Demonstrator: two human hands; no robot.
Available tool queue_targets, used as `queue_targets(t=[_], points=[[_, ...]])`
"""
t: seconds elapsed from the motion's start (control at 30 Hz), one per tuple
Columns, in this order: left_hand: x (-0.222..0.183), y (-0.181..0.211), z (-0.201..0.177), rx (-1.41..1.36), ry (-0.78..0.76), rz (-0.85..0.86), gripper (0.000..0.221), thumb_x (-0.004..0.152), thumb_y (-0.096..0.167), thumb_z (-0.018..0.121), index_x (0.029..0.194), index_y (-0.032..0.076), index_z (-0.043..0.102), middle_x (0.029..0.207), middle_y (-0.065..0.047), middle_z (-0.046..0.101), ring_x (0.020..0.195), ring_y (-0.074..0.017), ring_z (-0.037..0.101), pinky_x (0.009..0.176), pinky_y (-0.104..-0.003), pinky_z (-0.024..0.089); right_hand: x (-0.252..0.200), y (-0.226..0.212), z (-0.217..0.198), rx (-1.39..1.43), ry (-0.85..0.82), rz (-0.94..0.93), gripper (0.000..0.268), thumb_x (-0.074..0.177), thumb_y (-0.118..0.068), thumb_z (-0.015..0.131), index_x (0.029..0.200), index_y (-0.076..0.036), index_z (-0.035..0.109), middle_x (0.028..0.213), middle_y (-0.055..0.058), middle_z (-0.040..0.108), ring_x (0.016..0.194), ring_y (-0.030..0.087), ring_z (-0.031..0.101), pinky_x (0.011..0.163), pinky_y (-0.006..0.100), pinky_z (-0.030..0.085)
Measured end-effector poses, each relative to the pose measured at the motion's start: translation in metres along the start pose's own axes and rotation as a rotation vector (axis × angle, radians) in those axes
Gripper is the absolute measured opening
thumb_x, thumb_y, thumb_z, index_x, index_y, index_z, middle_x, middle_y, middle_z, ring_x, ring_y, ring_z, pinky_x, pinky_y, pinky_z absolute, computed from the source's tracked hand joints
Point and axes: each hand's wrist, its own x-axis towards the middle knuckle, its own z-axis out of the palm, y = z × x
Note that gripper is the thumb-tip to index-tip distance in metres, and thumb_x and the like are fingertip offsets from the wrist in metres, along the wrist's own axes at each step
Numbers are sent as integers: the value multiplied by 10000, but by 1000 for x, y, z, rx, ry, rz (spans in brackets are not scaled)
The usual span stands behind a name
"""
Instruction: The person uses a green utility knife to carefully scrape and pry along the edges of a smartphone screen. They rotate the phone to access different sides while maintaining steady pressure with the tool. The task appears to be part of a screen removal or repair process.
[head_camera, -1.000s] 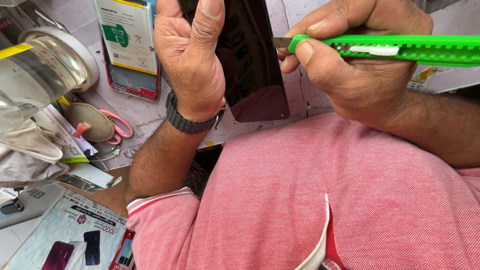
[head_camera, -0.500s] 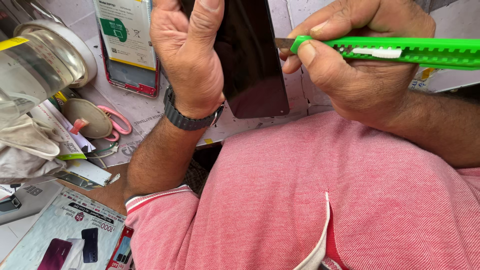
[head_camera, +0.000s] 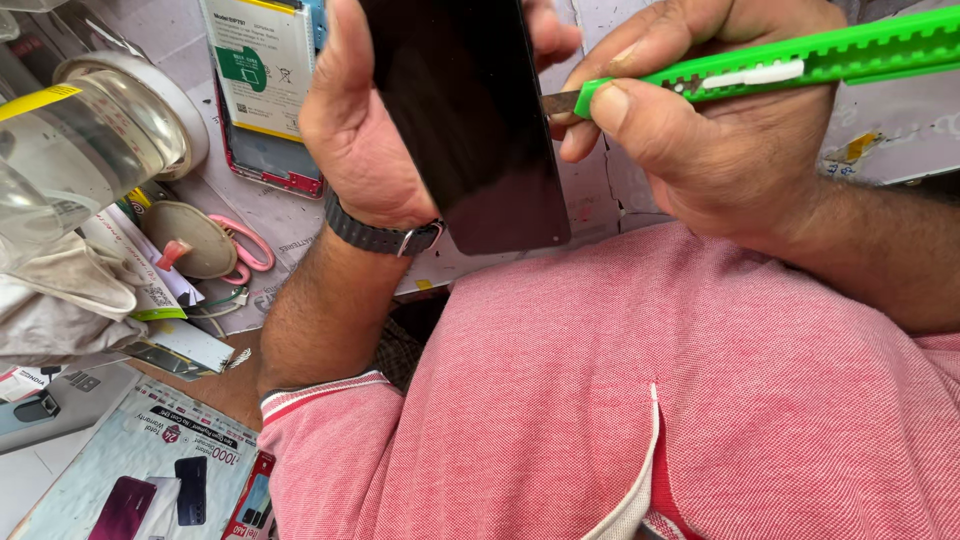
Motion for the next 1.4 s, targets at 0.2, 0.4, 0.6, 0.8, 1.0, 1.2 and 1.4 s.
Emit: queue_targets(t=[0.2,0.4,0.6,0.8,1.0,1.2,1.4], points=[[-2,0,-26,61,-20,29,668,1165,604,368,1363,-9,543,1286,-222,614,1139,-324,646,993,-555,531,1,9,-3,136,21,74,74,1159,67,649,1165,0,618,1088,209,732,890,228,759,813,332,679],[0,-2,-42,71,-16,39,647,1182,580,378,1332,-16,583,1265,-214,642,1125,-291,650,985,-531,540,4,12,-7,164,11,112,75,1138,62,643,1153,-10,631,1091,202,727,901,218,761,805,324,679],[-1,-2,-43,111,4,49,656,1178,579,380,1313,-29,590,1243,-215,643,1108,-288,649,988,-502,538,0,12,-8,93,35,150,64,1099,68,622,1099,9,647,1075,213,714,874,220,746,769,328,672],[0,-2,-40,144,11,70,651,1174,570,385,1289,-30,611,1233,-213,668,1094,-276,645,987,-430,532,-3,13,-12,161,-23,123,85,1153,70,630,1166,-14,621,1110,212,727,925,226,761,836,333,682],[3,-4,-39,157,-9,126,623,1176,551,386,1240,-16,636,1178,-175,671,1069,-262,631,990,-389,494,-6,11,-11,91,-17,120,74,1134,78,632,1128,7,614,1072,220,726,869,212,750,810,328,667],[5,-6,-39,134,-10,163,574,1181,509,393,1220,0,653,1179,-141,709,1062,-256,630,999,-383,471,-6,10,-10,97,-29,116,84,1113,99,614,1118,15,611,1064,215,729,873,209,758,837,343,687],[4,-5,-41,181,42,175,582,1178,520,416,1221,-11,650,1156,-154,712,1033,-271,649,974,-399,491,-5,11,-13,68,-54,113,87,1108,89,617,1106,3,606,1044,206,729,873,202,773,807,324,698]])
